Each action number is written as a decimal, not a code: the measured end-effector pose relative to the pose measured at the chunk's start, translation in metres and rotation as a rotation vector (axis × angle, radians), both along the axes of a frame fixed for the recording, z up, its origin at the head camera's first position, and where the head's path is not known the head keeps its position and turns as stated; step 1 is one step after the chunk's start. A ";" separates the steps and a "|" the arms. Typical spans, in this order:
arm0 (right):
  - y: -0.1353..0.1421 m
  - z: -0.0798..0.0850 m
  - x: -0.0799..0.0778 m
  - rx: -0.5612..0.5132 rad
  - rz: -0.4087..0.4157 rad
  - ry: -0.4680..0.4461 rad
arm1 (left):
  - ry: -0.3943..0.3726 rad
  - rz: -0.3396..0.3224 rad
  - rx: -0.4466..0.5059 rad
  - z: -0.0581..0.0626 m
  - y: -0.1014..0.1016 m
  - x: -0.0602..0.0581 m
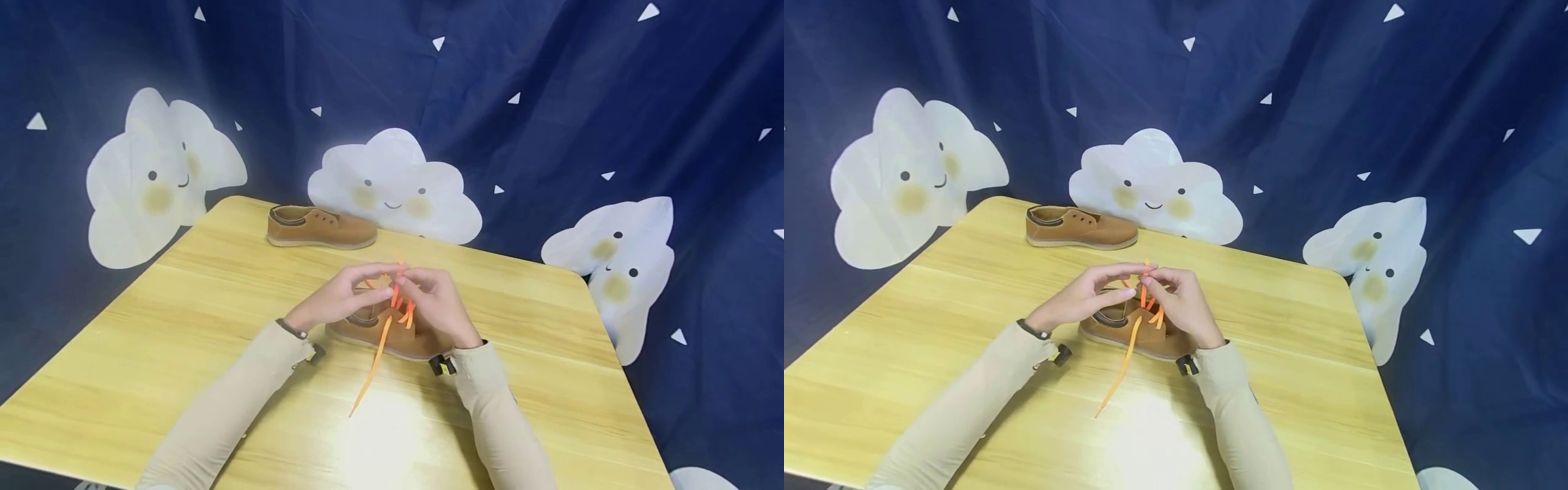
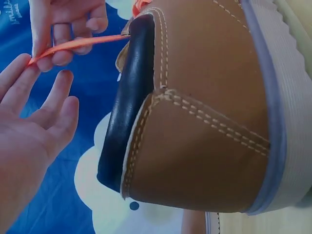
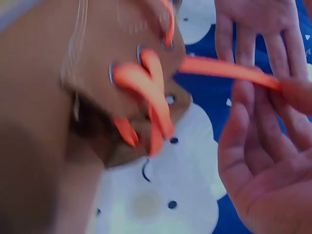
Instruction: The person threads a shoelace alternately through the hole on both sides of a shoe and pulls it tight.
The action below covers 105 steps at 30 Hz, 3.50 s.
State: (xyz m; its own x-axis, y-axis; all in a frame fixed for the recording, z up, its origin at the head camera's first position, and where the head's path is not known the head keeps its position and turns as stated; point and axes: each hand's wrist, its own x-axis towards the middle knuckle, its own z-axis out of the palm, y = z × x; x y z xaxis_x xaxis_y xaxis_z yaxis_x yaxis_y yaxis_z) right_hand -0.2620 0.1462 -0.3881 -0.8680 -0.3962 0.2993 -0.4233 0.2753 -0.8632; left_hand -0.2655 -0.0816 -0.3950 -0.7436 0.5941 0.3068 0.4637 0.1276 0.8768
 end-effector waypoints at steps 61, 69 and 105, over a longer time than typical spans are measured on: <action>-0.007 -0.016 0.002 0.323 -0.177 -0.149 | -0.144 0.060 -0.305 -0.016 0.003 -0.028; 0.041 -0.001 -0.007 0.463 -0.135 -0.096 | -0.174 0.130 -0.293 -0.012 0.006 -0.033; 0.051 -0.023 -0.009 0.654 0.253 -0.305 | -0.192 0.332 -0.296 0.010 0.031 -0.064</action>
